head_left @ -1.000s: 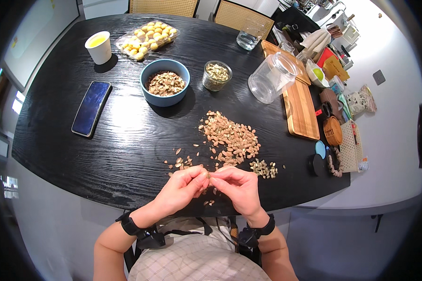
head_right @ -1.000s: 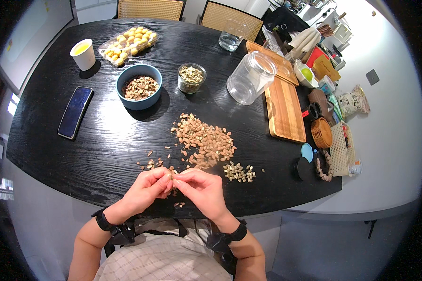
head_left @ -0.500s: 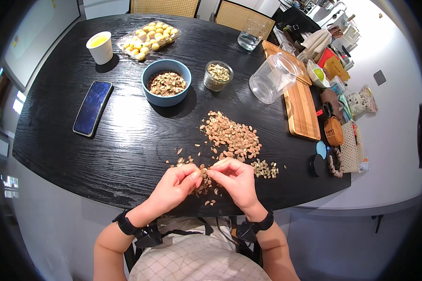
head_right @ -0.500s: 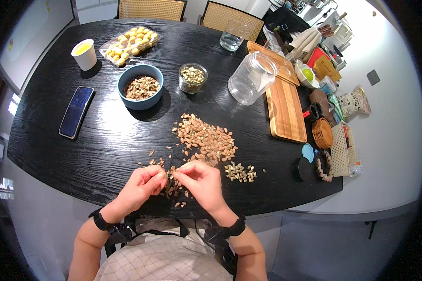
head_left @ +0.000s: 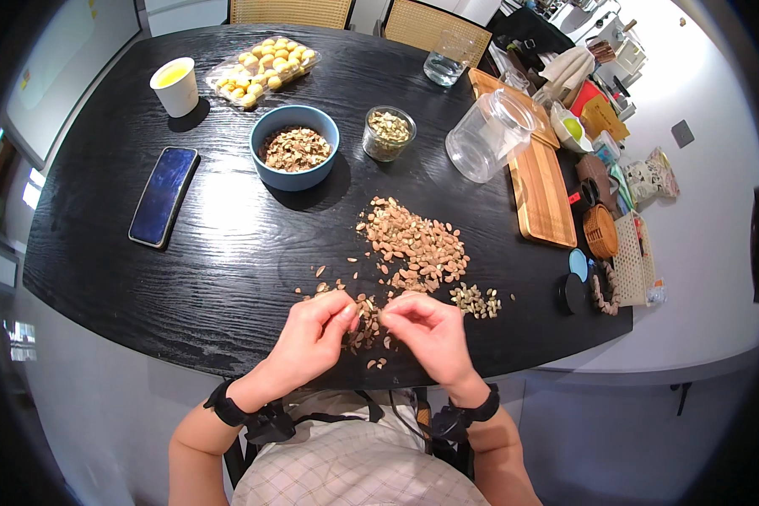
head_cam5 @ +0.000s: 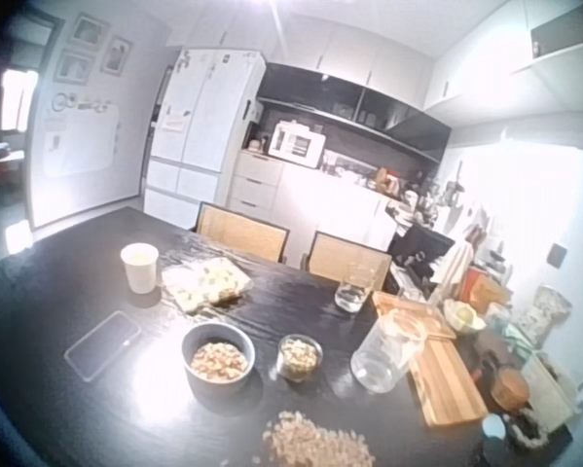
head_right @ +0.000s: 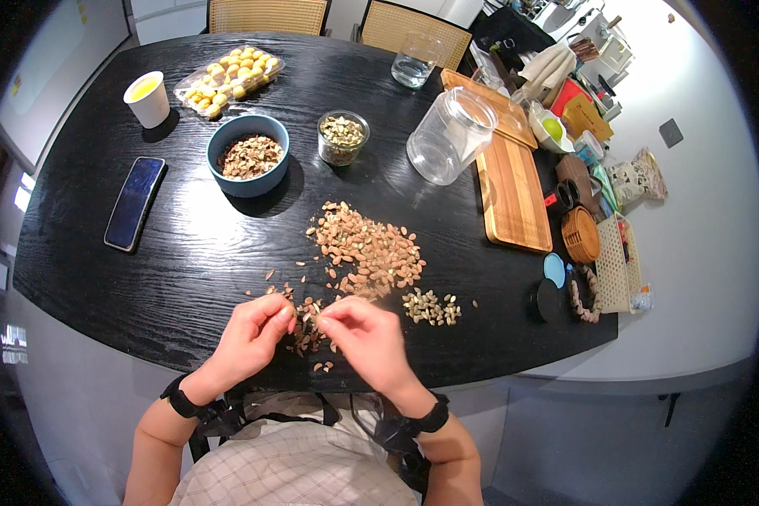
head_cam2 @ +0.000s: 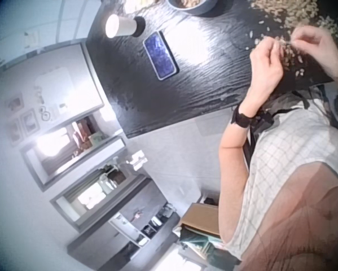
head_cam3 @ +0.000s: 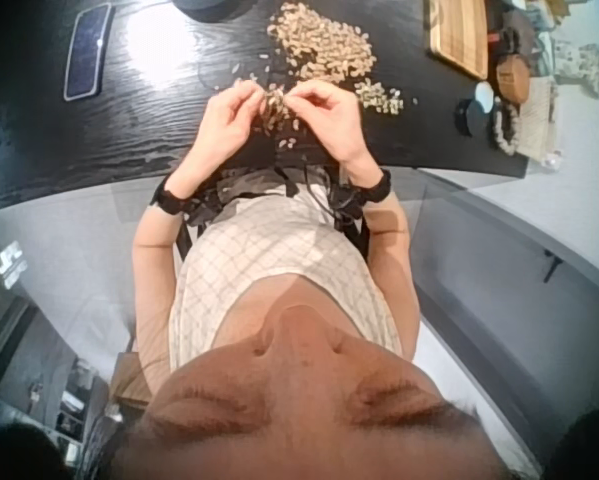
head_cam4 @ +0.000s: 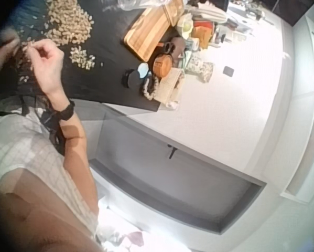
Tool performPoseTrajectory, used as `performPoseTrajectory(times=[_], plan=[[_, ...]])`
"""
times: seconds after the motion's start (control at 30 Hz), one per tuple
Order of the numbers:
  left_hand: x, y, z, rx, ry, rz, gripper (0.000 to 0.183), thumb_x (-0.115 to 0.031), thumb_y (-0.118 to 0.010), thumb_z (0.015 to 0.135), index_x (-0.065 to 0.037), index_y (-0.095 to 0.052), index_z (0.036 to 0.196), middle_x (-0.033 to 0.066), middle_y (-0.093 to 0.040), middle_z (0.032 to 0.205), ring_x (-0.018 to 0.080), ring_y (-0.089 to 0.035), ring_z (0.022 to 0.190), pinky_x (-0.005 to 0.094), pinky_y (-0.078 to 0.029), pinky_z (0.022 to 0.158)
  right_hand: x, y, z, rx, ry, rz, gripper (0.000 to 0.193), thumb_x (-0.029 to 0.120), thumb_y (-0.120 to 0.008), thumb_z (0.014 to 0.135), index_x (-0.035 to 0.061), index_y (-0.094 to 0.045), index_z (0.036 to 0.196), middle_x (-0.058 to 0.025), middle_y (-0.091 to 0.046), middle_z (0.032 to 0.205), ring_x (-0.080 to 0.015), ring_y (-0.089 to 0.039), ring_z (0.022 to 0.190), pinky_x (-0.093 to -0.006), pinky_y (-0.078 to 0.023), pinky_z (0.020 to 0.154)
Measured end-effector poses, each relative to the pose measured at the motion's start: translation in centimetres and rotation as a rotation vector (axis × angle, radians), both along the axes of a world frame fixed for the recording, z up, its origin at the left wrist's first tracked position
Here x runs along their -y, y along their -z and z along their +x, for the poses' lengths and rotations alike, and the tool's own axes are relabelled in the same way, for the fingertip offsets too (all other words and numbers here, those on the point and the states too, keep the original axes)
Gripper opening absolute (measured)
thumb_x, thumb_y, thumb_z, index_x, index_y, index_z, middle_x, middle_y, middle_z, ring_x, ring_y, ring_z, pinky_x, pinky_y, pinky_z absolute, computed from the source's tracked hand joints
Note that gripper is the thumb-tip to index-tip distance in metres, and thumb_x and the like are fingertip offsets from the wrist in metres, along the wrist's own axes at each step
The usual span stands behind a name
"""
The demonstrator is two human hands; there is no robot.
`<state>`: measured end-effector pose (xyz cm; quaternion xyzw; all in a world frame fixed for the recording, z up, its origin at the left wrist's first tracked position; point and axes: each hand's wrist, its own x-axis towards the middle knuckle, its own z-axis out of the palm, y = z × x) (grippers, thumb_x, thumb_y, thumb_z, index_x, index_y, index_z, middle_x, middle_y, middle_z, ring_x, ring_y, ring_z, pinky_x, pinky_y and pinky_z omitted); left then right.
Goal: The person peels nuts by hand, placing the nutmeat into a blue bowl and leaving the shells in piles on the table.
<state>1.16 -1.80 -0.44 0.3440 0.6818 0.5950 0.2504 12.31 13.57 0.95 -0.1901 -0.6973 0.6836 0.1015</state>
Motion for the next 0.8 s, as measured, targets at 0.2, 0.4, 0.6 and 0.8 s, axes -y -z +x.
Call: performPoseTrajectory(times=[0.2, 0.4, 0.6, 0.8], plan=[[1.1, 0.0, -1.5, -0.130, -0.136, -0.098, 0.015, -0.004, -0.053, 0.089, 0.004, -0.054, 0.077, 0.0123, -0.054, 0.065, 0.0214, -0.054, 0.055, 0.0314, -0.042, 0.053, -6.2, 0.6, 4.4, 0.149, 0.402, 0.687, 0.003, -0.002, -0.065, 0.082, -0.0021, -0.064, 0.079, -0.0001, -0.059, 0.075, -0.0039, -0.049, 0.065, -0.0198, -0.041, 0.058], [1.3, 0.4, -1.8, -0.196, -0.159, -0.211, 0.009, -0.002, -0.057, 0.086, 0.003, -0.055, 0.078, 0.0114, -0.054, 0.067, 0.0193, -0.053, 0.056, 0.0309, -0.042, 0.053, -6.7, 0.6, 4.3, 0.050, 0.322, 0.856, 0.004, -0.001, -0.066, 0.077, -0.0007, -0.064, 0.080, -0.0094, -0.060, 0.075, -0.0190, -0.057, 0.064, -0.0287, -0.046, 0.059], [0.9, -0.3, -1.2, -0.278, -0.178, -0.104, 0.011, 0.003, -0.057, 0.086, 0.001, -0.058, 0.097, 0.0038, -0.056, 0.079, 0.0072, -0.050, 0.065, 0.0218, -0.041, 0.056, -4.0, 0.6, 0.4, -0.134, 0.015, 1.008, 0.010, 0.002, -0.066, 0.077, 0.0016, -0.065, 0.087, -0.0105, -0.058, 0.083, -0.0277, -0.058, 0.079, -0.0356, -0.047, 0.070], [0.6, -0.4, -0.5, -0.093, -0.047, -0.112, 0.010, 0.000, -0.056, 0.088, 0.001, -0.059, 0.098, 0.0051, -0.058, 0.081, 0.0076, -0.052, 0.066, 0.0213, -0.044, 0.059, -4.3, 1.0, 0.1, -0.064, -0.134, 1.025, 0.008, 0.000, -0.062, 0.079, -0.0002, -0.062, 0.087, -0.0116, -0.056, 0.084, -0.0295, -0.056, 0.082, -0.0374, -0.046, 0.071]])
